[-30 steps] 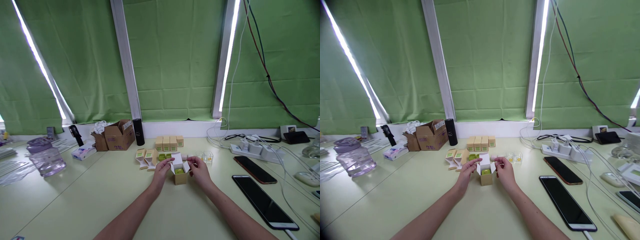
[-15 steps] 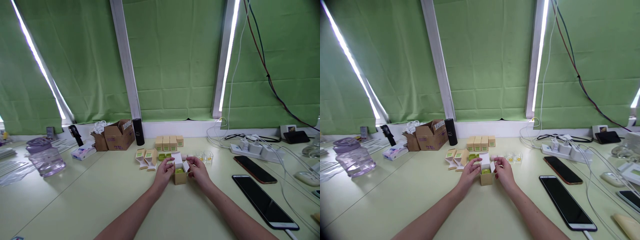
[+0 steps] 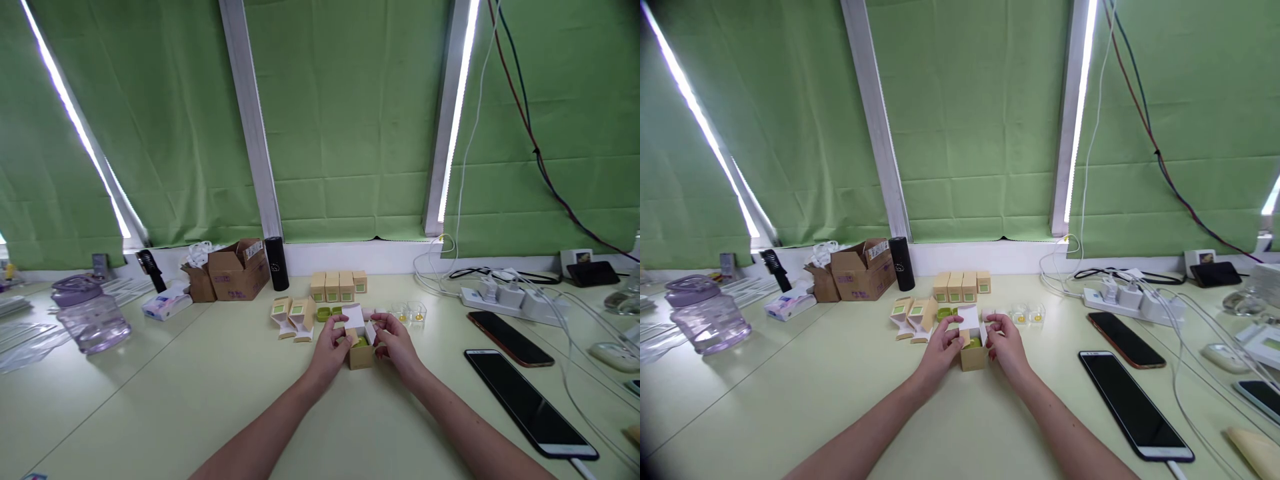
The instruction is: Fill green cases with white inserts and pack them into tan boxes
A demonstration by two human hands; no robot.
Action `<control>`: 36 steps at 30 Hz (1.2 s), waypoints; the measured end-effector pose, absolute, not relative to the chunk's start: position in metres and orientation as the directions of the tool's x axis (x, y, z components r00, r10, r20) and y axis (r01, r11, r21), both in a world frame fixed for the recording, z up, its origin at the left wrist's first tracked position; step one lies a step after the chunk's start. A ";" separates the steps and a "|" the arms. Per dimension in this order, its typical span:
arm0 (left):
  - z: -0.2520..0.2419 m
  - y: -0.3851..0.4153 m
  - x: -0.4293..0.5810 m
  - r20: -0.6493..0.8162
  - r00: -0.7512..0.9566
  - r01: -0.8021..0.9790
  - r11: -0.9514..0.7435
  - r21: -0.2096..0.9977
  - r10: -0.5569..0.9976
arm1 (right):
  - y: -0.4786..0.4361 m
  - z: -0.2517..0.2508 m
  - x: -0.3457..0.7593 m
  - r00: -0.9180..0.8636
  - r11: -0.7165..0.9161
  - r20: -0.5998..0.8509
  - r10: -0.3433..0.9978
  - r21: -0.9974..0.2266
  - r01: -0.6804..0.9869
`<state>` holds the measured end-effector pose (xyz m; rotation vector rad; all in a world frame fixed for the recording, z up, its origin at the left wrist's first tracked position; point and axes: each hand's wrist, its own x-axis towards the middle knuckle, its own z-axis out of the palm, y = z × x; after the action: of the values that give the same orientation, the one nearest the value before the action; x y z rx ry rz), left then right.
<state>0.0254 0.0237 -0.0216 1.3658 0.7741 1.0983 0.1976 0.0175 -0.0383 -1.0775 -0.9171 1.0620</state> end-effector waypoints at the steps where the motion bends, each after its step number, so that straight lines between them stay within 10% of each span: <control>1: -0.022 0.024 0.026 0.168 0.340 -0.151 -0.122 0.981 0.925 | 0.017 -0.038 0.197 0.243 0.125 0.071 0.967 -0.969 -0.213; 36: -0.021 0.021 0.029 0.180 0.323 -0.144 -0.140 0.980 0.929 | 0.014 -0.046 0.189 0.143 0.119 0.109 0.984 -0.990 -0.069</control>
<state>0.0294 0.0211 -0.0214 1.3792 0.7874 1.1199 0.1892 0.0137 -0.0458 -1.1320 -1.1030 1.0598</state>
